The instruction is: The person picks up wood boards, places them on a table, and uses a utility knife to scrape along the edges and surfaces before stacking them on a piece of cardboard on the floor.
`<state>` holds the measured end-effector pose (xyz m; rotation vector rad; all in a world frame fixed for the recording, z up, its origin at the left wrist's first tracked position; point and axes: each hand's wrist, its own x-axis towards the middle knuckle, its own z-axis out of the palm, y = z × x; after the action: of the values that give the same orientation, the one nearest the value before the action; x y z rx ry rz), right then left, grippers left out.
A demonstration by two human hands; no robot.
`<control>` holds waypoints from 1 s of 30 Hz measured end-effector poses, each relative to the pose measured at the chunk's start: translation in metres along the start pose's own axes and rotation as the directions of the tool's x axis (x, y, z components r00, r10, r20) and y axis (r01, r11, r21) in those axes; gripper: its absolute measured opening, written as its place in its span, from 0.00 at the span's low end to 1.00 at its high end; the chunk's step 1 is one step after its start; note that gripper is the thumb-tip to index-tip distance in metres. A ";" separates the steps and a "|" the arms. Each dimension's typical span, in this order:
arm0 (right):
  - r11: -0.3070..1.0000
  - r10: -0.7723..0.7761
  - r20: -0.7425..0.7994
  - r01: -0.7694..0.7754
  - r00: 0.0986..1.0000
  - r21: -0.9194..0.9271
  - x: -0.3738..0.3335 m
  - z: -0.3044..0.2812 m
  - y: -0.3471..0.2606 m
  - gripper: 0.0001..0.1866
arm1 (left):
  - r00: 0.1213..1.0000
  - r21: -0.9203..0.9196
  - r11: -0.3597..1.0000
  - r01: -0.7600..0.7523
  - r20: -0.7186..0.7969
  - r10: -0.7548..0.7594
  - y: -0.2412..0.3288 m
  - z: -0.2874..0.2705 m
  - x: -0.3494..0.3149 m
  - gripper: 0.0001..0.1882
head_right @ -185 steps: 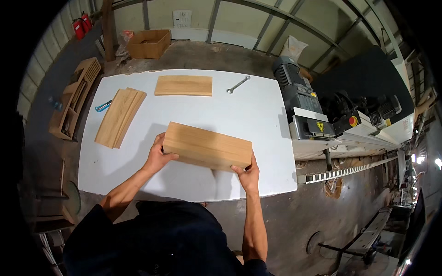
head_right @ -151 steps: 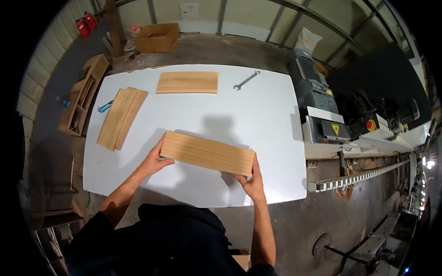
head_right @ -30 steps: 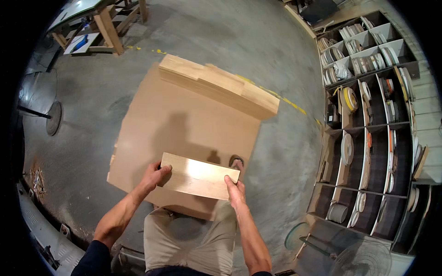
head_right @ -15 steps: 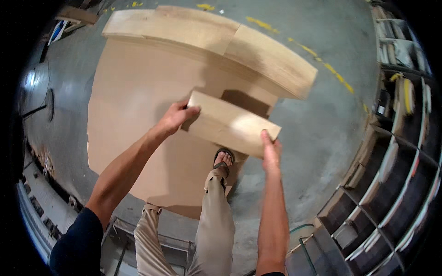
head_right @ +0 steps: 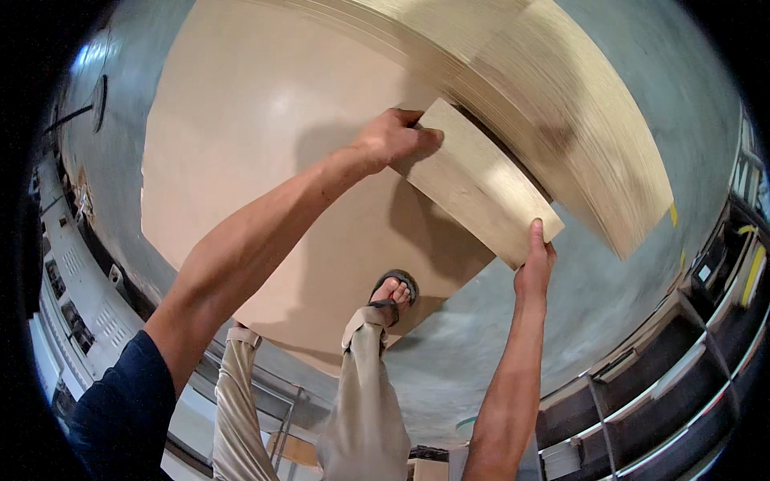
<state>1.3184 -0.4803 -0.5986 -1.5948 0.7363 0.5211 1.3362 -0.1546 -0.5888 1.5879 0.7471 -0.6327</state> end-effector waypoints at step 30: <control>0.996 -0.071 0.038 0.069 0.997 0.048 0.037 -0.017 -0.019 0.32 | 0.981 -0.112 0.976 -0.189 0.017 0.192 -0.043 -0.002 -0.011 0.28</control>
<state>1.3569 -0.5024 -0.6085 -1.5565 0.6561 0.4802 1.2960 -0.1505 -0.6079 1.5241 0.5906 -0.4645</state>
